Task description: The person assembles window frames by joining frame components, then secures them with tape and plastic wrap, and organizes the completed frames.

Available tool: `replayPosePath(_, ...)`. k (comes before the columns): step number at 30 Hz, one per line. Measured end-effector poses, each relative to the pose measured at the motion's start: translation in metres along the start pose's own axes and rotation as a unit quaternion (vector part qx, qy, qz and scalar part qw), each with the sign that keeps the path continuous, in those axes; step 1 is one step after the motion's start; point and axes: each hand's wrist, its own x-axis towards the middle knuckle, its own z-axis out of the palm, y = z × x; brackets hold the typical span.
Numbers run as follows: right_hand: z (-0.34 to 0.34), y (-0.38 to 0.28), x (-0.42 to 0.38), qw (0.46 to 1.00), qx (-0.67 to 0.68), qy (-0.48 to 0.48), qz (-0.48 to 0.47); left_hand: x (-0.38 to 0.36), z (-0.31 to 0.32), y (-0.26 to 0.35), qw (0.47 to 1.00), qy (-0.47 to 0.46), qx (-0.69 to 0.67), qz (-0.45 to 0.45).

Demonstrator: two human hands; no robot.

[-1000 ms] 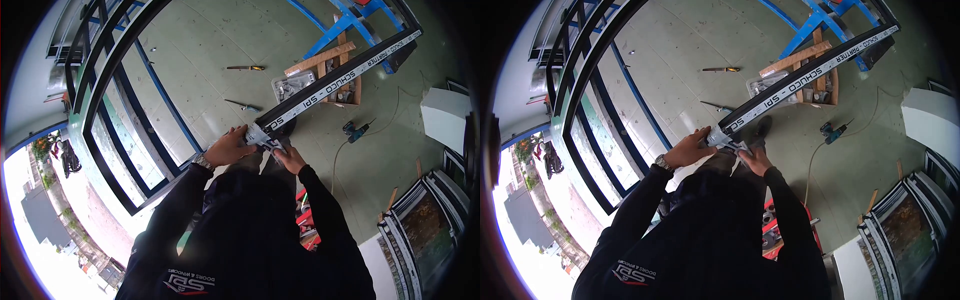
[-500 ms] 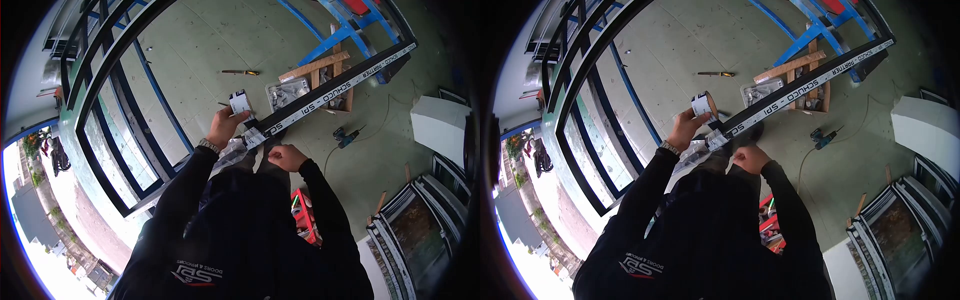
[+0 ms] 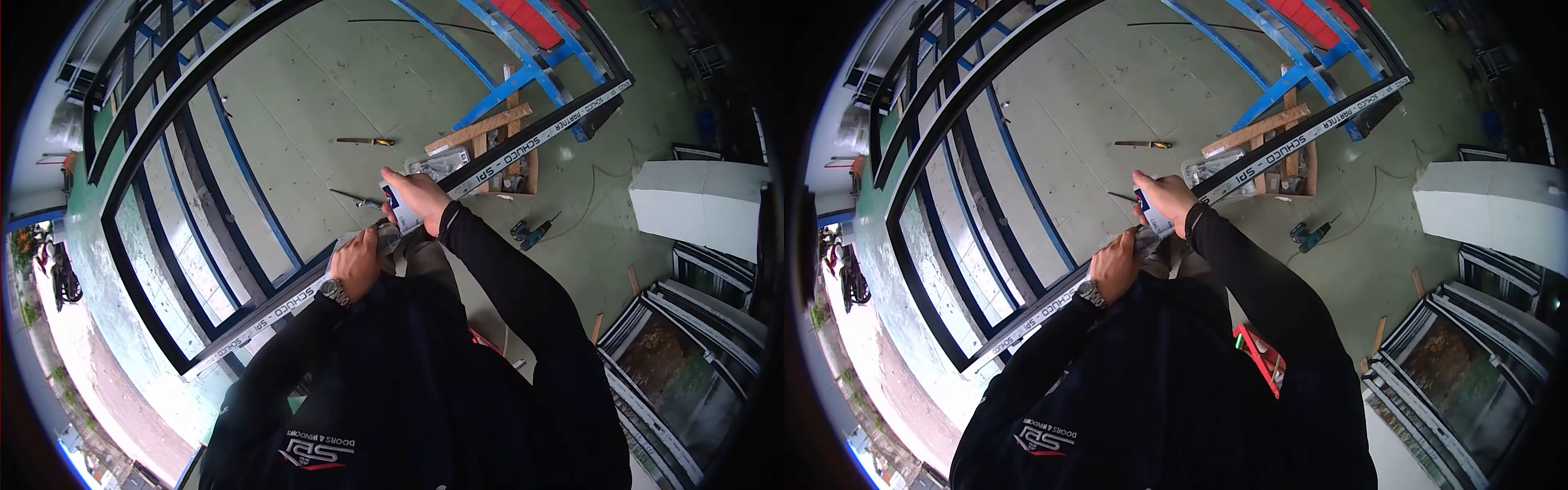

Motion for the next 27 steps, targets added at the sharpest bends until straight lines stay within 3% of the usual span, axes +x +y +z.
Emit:
replayPosePath(3,0.007,0.015,-0.028,0.989,-0.105,0.058,-0.09,0.003,-0.002,0.002,1.0,-0.013,0.004,0.001)
replayPosePath(7,-0.014,0.075,-0.077,0.989,-0.086,0.078,-0.097,0.009,0.002,-0.008,1.0,-0.017,-0.007,0.016)
replayPosePath(13,-0.049,0.183,-0.042,0.987,-0.034,0.073,-0.142,0.005,-0.038,-0.024,0.987,-0.11,-0.112,0.018)
replayPosePath(17,-0.047,0.192,-0.035,0.977,-0.041,0.106,-0.182,-0.038,-0.039,-0.072,0.991,-0.05,-0.112,0.048)
replayPosePath(21,-0.048,0.197,-0.028,0.979,-0.014,0.1,-0.174,-0.068,-0.021,-0.076,0.991,0.027,-0.115,-0.057)
replayPosePath(27,-0.048,0.196,-0.026,0.983,-0.025,0.093,-0.153,-0.059,-0.018,-0.069,0.945,0.087,-0.243,-0.2)
